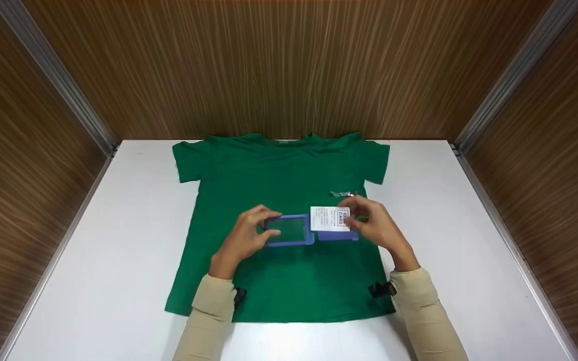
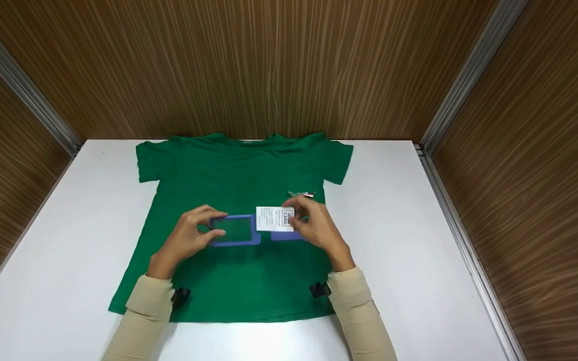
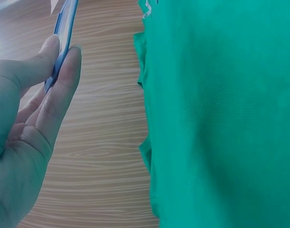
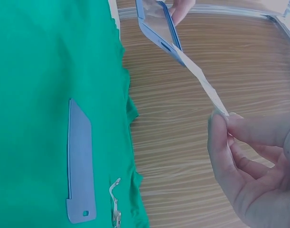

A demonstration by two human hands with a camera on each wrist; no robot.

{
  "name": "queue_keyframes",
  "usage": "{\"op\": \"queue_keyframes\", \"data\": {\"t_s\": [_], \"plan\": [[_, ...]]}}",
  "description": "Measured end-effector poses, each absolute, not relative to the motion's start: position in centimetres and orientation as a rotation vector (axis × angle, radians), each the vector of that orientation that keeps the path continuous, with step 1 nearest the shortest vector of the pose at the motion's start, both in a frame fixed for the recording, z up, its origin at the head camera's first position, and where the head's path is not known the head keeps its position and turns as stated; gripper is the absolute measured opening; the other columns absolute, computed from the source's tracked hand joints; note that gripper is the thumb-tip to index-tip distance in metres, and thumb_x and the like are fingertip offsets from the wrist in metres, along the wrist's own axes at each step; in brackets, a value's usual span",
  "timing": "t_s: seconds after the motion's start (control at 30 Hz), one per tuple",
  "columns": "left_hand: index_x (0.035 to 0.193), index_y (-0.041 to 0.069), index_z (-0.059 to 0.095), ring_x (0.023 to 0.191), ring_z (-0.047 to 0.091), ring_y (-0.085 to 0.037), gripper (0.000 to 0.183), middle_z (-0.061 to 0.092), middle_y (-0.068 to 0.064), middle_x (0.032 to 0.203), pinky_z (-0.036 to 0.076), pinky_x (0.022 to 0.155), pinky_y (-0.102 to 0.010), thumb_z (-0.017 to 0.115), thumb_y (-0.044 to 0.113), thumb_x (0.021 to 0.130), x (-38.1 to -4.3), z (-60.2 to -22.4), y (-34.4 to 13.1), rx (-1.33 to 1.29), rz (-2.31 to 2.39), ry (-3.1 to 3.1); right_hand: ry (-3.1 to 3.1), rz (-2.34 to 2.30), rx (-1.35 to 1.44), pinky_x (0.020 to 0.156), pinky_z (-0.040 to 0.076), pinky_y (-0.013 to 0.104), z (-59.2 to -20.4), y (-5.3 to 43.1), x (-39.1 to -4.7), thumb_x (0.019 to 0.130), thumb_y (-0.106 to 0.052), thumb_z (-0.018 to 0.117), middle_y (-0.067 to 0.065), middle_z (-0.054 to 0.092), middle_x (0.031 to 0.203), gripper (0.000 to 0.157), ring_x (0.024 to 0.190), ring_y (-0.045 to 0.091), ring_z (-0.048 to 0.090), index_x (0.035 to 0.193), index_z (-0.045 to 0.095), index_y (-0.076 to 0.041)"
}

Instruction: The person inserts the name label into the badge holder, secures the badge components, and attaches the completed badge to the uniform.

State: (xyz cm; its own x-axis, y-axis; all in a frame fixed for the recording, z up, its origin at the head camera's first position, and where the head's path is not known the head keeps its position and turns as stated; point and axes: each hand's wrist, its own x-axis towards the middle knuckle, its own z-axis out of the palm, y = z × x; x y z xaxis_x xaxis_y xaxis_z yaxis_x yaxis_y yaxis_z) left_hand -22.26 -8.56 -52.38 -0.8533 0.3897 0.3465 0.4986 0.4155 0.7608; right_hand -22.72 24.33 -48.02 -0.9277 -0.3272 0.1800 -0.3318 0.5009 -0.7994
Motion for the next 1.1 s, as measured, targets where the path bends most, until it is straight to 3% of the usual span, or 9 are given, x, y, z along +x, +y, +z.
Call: {"op": "queue_keyframes", "data": {"t_s": [0.33,0.7,0.97,1.1], "plan": [[0.125,0.001,0.072,0.092,0.064,-0.039,0.035,0.067,-0.021,0.109,0.056,0.083,-0.056,0.078,0.005,0.091,-22.2,-52.3,-8.3,-0.824,-1.410,-2.542,-2.733,1.465,0.602,0.085,0.056,0.035,-48.1,23.8,-22.6,0.096,0.001,0.068,0.017,0.071,0.113,0.027,0.091,0.025,0.064,0.121,0.070,-0.007],[0.124,0.002,0.073,0.089,0.062,-0.024,0.035,0.068,-0.016,0.109,0.057,0.081,-0.051,0.079,0.008,0.091,-22.1,-52.4,-8.1,-0.859,-1.370,-2.522,-2.737,1.442,0.638,0.088,0.058,0.041,-48.1,23.1,-22.3,0.096,0.003,0.067,0.015,0.070,0.116,0.027,0.091,0.024,0.064,0.120,0.070,-0.008],[0.125,0.003,0.073,0.090,0.061,-0.022,0.036,0.069,-0.016,0.110,0.058,0.082,-0.049,0.079,0.009,0.091,-22.0,-52.3,-7.8,-0.827,-1.369,-2.549,-2.738,1.449,0.686,0.077,0.054,0.024,-48.4,22.7,-22.2,0.096,0.003,0.067,0.014,0.071,0.112,0.028,0.088,0.021,0.064,0.121,0.070,-0.008],[0.125,0.004,0.073,0.090,0.060,-0.021,0.036,0.069,-0.014,0.111,0.057,0.082,-0.050,0.079,0.008,0.090,-22.1,-52.4,-7.7,-0.828,-1.375,-2.545,-2.724,1.453,0.726,0.074,0.052,0.023,-48.6,22.5,-22.2,0.095,0.003,0.068,0.015,0.070,0.108,0.027,0.086,0.020,0.064,0.120,0.070,-0.007]]}}
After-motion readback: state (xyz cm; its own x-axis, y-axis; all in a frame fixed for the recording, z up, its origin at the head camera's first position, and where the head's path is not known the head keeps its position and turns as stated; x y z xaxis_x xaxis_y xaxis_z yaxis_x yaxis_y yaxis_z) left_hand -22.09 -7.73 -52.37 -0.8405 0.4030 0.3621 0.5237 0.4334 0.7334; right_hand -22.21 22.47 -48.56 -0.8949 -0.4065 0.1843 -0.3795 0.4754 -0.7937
